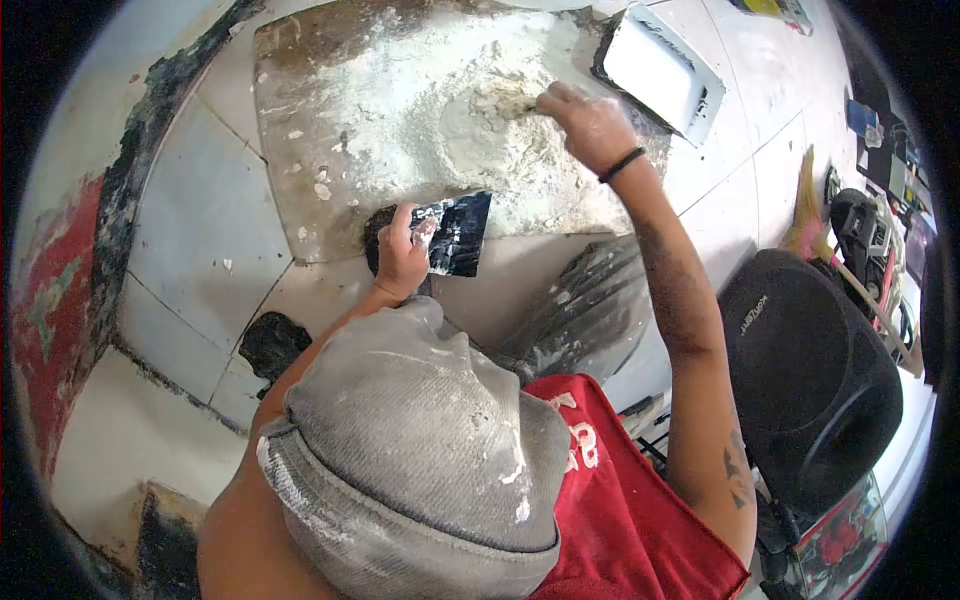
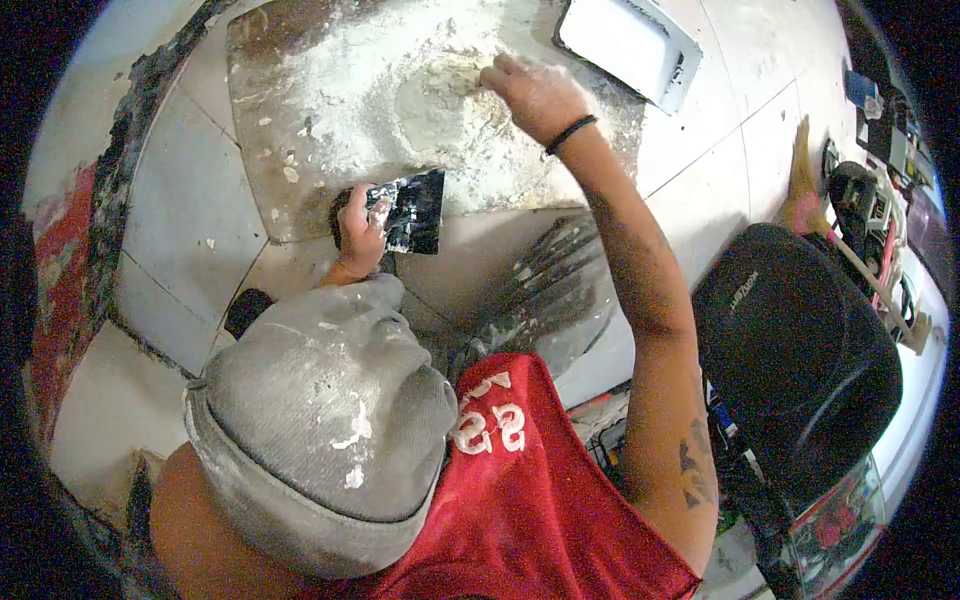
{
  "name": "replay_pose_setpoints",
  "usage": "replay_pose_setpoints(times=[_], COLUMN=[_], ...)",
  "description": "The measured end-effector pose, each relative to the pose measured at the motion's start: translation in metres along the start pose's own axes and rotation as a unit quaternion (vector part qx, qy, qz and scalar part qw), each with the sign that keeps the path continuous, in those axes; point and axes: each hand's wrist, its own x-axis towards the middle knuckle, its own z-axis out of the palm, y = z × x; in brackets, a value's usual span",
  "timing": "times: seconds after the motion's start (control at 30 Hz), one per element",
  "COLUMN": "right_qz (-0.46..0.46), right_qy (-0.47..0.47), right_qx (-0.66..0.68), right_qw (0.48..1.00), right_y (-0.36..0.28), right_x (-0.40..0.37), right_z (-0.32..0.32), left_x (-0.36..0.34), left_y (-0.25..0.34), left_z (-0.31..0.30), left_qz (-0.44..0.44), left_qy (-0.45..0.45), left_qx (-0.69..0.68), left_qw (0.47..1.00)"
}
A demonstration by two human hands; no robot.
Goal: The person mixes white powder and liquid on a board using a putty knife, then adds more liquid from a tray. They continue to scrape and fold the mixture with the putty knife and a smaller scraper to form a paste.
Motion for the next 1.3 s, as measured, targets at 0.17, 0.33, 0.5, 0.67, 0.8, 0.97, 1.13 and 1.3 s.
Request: replay_pose_setpoints(times=[0.17,0.33,0.5,0.67,0.8,0.97,1.13,1.3], right_qz=[-0.037,-0.05,-0.039,-0.037,-0.019,0.009,0.014,-0.008], right_qy=[-0.032,0.04,-0.066,0.041,-0.059,0.044,-0.032,0.035], right_qx=[-0.038,-0.048,-0.021,-0.017,-0.019,-0.035,-0.017,-0.055], right_qw=[0.998,0.997,0.997,0.998,0.998,0.998,0.999,0.998], right_y=[-0.007,-0.006,-0.013,-0.01,-0.015,-0.018,-0.021,-0.023], right_x=[-0.002,0.002,0.004,0.008,0.014,0.015,0.022,0.023], right_z=[0.01,0.023,0.002,0.032,-0.001,0.024,-0.007,0.018], left_x=[0.003,0.001,0.0,0.002,0.002,0.002,0.002,-0.001], left_y=[-0.001,0.002,-0.004,0.004,0.001,0.002,-0.005,-0.004], left_z=[-0.002,-0.001,0.0,-0.001,-0.001,-0.001,-0.001,-0.002], left_qz=[-0.016,0.006,0.012,0.0,0.02,0.014,0.034,-0.02], left_qy=[-0.018,-0.004,-0.008,-0.014,-0.004,-0.007,-0.001,-0.033], left_qx=[0.013,0.006,-0.016,0.008,-0.015,0.006,0.01,0.005], left_qw=[1.0,1.0,1.0,1.0,1.0,1.0,0.999,0.999])
